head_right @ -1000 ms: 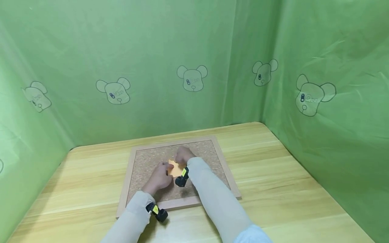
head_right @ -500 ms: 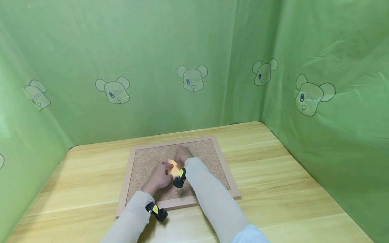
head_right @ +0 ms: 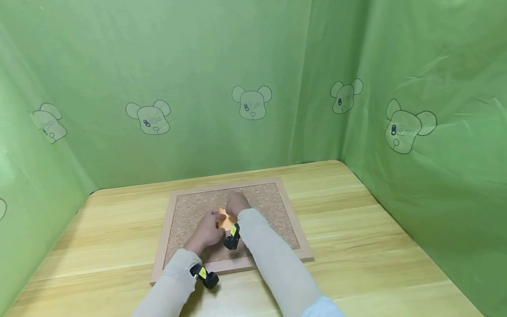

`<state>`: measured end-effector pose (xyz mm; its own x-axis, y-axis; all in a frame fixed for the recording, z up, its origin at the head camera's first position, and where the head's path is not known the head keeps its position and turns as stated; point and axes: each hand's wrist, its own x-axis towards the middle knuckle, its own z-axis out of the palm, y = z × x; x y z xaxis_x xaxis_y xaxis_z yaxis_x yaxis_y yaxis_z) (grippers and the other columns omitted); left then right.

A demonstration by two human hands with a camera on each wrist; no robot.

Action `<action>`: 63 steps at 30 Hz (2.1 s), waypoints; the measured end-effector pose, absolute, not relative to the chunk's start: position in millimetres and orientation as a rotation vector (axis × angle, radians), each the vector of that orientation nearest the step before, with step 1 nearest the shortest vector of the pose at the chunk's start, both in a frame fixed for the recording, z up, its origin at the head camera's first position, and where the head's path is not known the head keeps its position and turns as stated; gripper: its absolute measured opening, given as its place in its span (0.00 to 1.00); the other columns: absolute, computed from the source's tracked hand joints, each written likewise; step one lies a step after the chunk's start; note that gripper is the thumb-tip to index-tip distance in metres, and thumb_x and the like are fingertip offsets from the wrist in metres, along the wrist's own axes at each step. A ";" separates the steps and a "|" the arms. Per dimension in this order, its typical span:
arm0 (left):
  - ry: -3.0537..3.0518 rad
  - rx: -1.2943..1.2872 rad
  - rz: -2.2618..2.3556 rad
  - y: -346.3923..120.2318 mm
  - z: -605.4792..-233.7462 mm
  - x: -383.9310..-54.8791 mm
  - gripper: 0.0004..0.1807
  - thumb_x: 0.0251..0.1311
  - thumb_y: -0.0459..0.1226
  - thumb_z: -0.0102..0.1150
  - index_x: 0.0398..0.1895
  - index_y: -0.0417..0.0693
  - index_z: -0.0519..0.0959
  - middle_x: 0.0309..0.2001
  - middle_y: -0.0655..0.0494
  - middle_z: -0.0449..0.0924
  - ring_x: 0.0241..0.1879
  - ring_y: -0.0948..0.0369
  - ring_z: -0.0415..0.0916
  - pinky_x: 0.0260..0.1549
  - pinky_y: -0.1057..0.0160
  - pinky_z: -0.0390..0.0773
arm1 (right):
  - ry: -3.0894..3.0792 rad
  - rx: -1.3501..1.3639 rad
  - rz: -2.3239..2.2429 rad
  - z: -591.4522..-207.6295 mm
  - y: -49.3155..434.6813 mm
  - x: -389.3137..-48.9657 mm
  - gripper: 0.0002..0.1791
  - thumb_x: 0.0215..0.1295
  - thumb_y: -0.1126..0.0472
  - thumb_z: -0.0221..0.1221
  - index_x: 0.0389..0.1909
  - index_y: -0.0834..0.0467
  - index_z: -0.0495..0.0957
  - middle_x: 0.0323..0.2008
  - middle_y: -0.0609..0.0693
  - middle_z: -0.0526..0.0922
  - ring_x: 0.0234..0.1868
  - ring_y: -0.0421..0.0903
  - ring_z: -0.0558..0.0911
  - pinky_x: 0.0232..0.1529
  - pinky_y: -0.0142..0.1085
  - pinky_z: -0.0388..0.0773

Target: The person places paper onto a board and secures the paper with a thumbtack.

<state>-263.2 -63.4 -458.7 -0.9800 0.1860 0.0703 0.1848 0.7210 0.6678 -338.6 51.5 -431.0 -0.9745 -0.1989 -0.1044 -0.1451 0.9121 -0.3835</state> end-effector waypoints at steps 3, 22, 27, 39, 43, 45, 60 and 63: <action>2.924 0.318 1.125 -64.2 -458.8 -263.2 0.27 0.42 0.25 0.57 0.52 0.29 0.78 0.54 0.39 0.69 0.54 0.46 0.70 0.57 0.51 0.70 | 2.935 -0.298 -0.535 -430.7 50.5 -338.0 0.14 0.51 0.76 0.58 0.14 0.58 0.70 0.22 0.53 0.76 0.21 0.45 0.68 0.20 0.31 0.64; 2.908 0.309 1.130 -63.8 -457.9 -264.5 0.26 0.43 0.25 0.57 0.52 0.30 0.78 0.55 0.39 0.69 0.54 0.46 0.71 0.55 0.51 0.71 | 3.019 -0.272 -0.531 -432.7 53.6 -339.9 0.05 0.47 0.68 0.65 0.20 0.62 0.78 0.28 0.55 0.81 0.27 0.48 0.73 0.27 0.36 0.74; 2.917 0.305 1.104 -63.7 -459.3 -266.8 0.25 0.44 0.25 0.56 0.52 0.31 0.78 0.55 0.39 0.70 0.55 0.45 0.70 0.56 0.51 0.71 | 2.990 -0.204 -0.622 -430.6 64.0 -341.0 0.11 0.53 0.60 0.70 0.26 0.63 0.79 0.28 0.56 0.81 0.28 0.49 0.75 0.30 0.38 0.75; 2.907 0.309 1.140 -63.7 -460.3 -265.1 0.22 0.50 0.26 0.56 0.53 0.31 0.78 0.53 0.39 0.70 0.54 0.46 0.71 0.55 0.50 0.72 | 2.916 -0.190 -0.814 -439.0 75.8 -341.0 0.15 0.57 0.59 0.69 0.23 0.59 0.73 0.20 0.50 0.70 0.23 0.44 0.69 0.22 0.33 0.67; 2.903 0.278 1.154 -63.2 -459.4 -265.3 0.23 0.51 0.25 0.56 0.54 0.31 0.77 0.54 0.40 0.69 0.54 0.46 0.71 0.55 0.50 0.71 | 2.930 -0.234 -0.786 -438.6 77.5 -339.8 0.17 0.57 0.59 0.69 0.19 0.57 0.70 0.18 0.48 0.68 0.21 0.43 0.67 0.22 0.32 0.64; 2.896 0.268 1.153 -63.1 -459.0 -265.4 0.23 0.50 0.24 0.55 0.54 0.31 0.77 0.55 0.40 0.69 0.55 0.46 0.70 0.56 0.50 0.71 | 2.934 -0.263 -0.775 -439.8 79.1 -339.1 0.17 0.57 0.59 0.69 0.18 0.57 0.70 0.17 0.47 0.68 0.21 0.43 0.67 0.22 0.32 0.63; 3.005 0.503 0.895 -72.4 -458.4 -254.0 0.09 0.55 0.30 0.58 0.36 0.32 0.83 0.61 0.35 0.68 0.61 0.42 0.66 0.60 0.48 0.67 | 2.947 -0.492 -0.816 -452.3 101.5 -309.5 0.16 0.56 0.61 0.69 0.17 0.56 0.71 0.17 0.46 0.70 0.21 0.42 0.69 0.23 0.32 0.65; 2.999 0.573 0.865 -76.4 -458.4 -251.4 0.05 0.56 0.31 0.59 0.27 0.36 0.81 0.59 0.36 0.72 0.60 0.41 0.68 0.60 0.47 0.67 | 2.983 -0.569 -0.824 -456.0 106.9 -305.0 0.18 0.54 0.61 0.70 0.16 0.55 0.70 0.16 0.45 0.69 0.20 0.42 0.68 0.23 0.33 0.65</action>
